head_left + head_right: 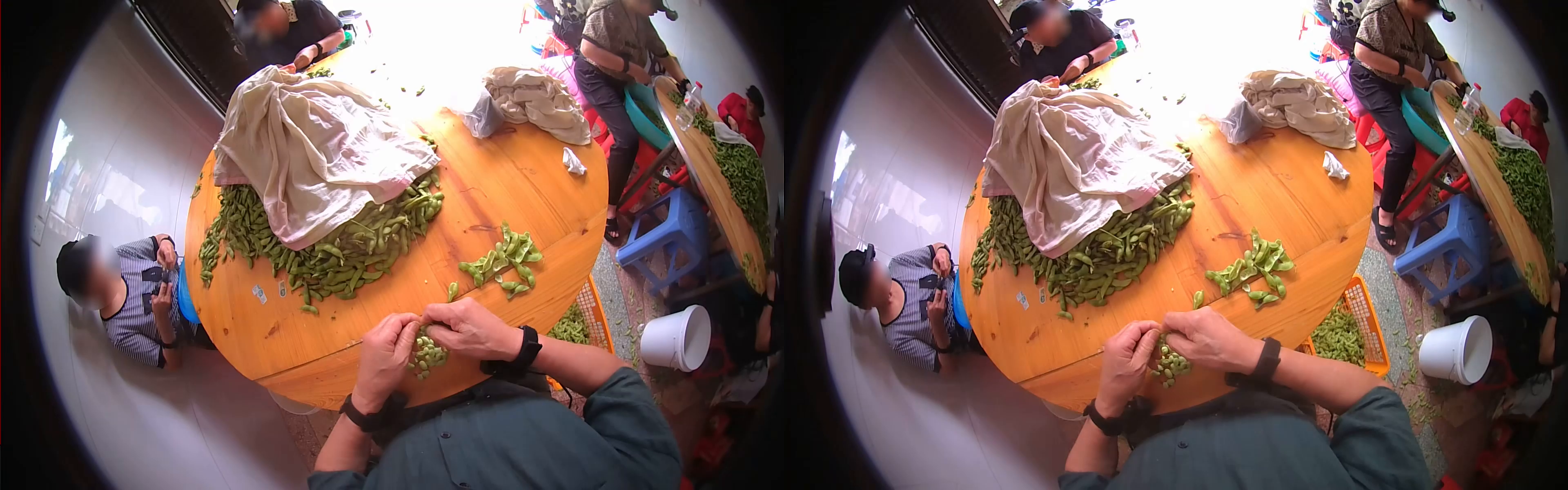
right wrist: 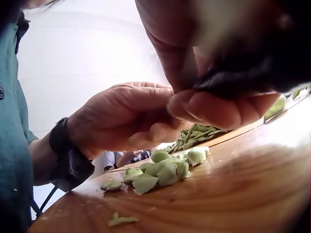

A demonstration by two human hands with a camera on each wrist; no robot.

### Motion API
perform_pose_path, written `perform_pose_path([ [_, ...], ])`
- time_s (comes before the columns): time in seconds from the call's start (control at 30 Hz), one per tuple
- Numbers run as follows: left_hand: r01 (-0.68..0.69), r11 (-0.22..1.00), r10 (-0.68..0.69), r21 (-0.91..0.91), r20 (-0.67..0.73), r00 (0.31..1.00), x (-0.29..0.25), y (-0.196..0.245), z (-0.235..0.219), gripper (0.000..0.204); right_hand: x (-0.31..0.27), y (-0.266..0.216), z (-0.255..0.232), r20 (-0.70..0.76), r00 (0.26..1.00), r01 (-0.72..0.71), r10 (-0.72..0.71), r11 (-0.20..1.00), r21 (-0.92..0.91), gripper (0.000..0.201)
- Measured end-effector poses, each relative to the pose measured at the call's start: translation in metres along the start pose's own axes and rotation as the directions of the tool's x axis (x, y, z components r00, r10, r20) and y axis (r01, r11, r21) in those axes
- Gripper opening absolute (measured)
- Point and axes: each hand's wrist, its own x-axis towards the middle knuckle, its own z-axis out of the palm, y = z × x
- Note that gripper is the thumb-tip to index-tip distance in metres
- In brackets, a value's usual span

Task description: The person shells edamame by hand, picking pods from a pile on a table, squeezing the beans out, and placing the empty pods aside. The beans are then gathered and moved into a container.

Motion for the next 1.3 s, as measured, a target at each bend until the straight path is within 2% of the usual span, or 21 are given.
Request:
perform_pose_path([
  [0.07, -0.039, 0.999, 0.039, 0.017, 0.001, 0.999, 0.002, -0.002, 0.001, 0.011, 0.000, 0.002, -0.001, -0.045, 0.998, 0.030, -0.033, 0.998, -0.057, 0.013],
  [0.13, -0.161, 0.976, 0.163, 0.145, -0.005, 0.987, 0.004, -0.002, 0.003, 0.011, -0.001, 0.006, -0.004, -0.094, 0.994, 0.052, -0.063, 0.992, -0.117, 0.013],
  [0.2, -0.147, 0.975, 0.151, 0.170, -0.012, 0.988, 0.005, 0.003, 0.008, 0.012, -0.002, 0.009, -0.008, -0.098, 0.992, 0.061, -0.085, 0.972, -0.225, 0.014],
  [0.37, -0.070, 0.984, 0.075, 0.163, -0.020, 0.997, 0.007, 0.011, 0.012, 0.015, -0.009, 0.010, 0.003, -0.098, 0.988, 0.085, -0.118, 0.953, -0.289, 0.014],
  [0.47, -0.137, 0.956, 0.139, 0.258, 0.010, 0.990, 0.008, 0.005, 0.013, 0.016, -0.012, 0.010, 0.002, -0.102, 0.986, 0.095, -0.133, 0.945, -0.312, 0.013],
  [0.53, -0.217, 0.914, 0.248, 0.343, -0.048, 0.968, 0.008, 0.005, 0.015, 0.011, -0.013, 0.010, -0.004, -0.107, 0.986, 0.086, -0.129, 0.938, -0.337, 0.012],
  [0.67, -0.238, 0.862, 0.297, 0.447, -0.068, 0.952, 0.003, 0.002, 0.006, 0.011, -0.016, 0.015, -0.045, -0.283, 0.957, -0.090, -0.070, 0.852, -0.515, 0.011],
  [0.7, -0.303, 0.819, 0.353, 0.488, -0.011, 0.936, 0.002, 0.002, 0.003, 0.012, -0.018, 0.016, -0.058, -0.325, 0.945, -0.146, -0.042, 0.834, -0.532, 0.013],
  [0.73, -0.365, 0.770, 0.402, 0.523, 0.047, 0.914, 0.000, 0.003, 0.001, 0.012, -0.022, 0.019, -0.068, -0.323, 0.945, -0.144, -0.044, 0.833, -0.534, 0.013],
  [0.8, -0.374, 0.801, 0.379, 0.467, 0.087, 0.921, -0.004, 0.004, 0.000, 0.012, -0.025, 0.027, -0.083, -0.458, 0.875, -0.183, -0.161, 0.765, -0.618, 0.015],
  [0.83, -0.376, 0.830, 0.354, 0.412, 0.130, 0.926, -0.007, 0.005, 0.000, 0.012, -0.025, 0.025, -0.086, -0.445, 0.879, -0.162, -0.171, 0.771, -0.615, 0.015],
  [0.9, -0.332, 0.857, 0.320, 0.395, 0.099, 0.942, -0.011, 0.007, 0.001, 0.011, -0.022, 0.010, -0.085, -0.526, 0.833, -0.276, -0.170, 0.697, -0.662, 0.027],
  [0.97, -0.354, 0.874, 0.329, 0.334, 0.130, 0.935, -0.009, 0.008, -0.006, 0.015, -0.013, 0.003, -0.071, -0.459, 0.858, -0.180, -0.229, 0.704, -0.687, 0.029],
  [1.03, -0.323, 0.873, 0.318, 0.366, 0.075, 0.945, -0.005, -0.004, -0.020, 0.015, -0.006, 0.003, -0.051, -0.197, 0.959, 0.009, -0.204, 0.718, -0.696, 0.024],
  [1.1, -0.133, 0.854, 0.228, 0.503, -0.133, 0.965, 0.001, -0.011, -0.046, 0.014, 0.001, 0.007, -0.037, -0.133, 0.975, 0.041, -0.176, 0.738, -0.674, 0.023],
  [1.13, -0.127, 0.848, 0.230, 0.515, -0.140, 0.963, 0.003, -0.019, -0.062, 0.014, 0.004, 0.014, -0.034, -0.095, 0.983, 0.050, -0.157, 0.726, -0.686, 0.019],
  [1.17, -0.096, 0.793, 0.259, 0.602, -0.190, 0.947, 0.005, -0.030, -0.081, 0.017, 0.006, 0.018, -0.034, -0.059, 0.989, 0.057, -0.137, 0.714, -0.698, 0.017],
  [1.2, -0.059, 0.731, 0.292, 0.680, -0.234, 0.927, 0.007, -0.039, -0.098, 0.020, 0.008, 0.021, -0.039, -0.087, 0.992, 0.008, -0.094, 0.723, -0.690, 0.014],
  [1.23, -0.057, 0.725, 0.296, 0.686, -0.235, 0.926, 0.008, -0.046, -0.111, 0.020, 0.007, 0.021, -0.046, -0.135, 0.989, -0.056, -0.063, 0.678, -0.733, 0.012],
  [1.3, 0.037, 0.716, 0.233, 0.697, -0.288, 0.929, 0.008, -0.060, -0.128, 0.019, 0.005, 0.027, -0.059, -0.229, 0.970, -0.110, -0.076, 0.706, -0.700, 0.014],
])
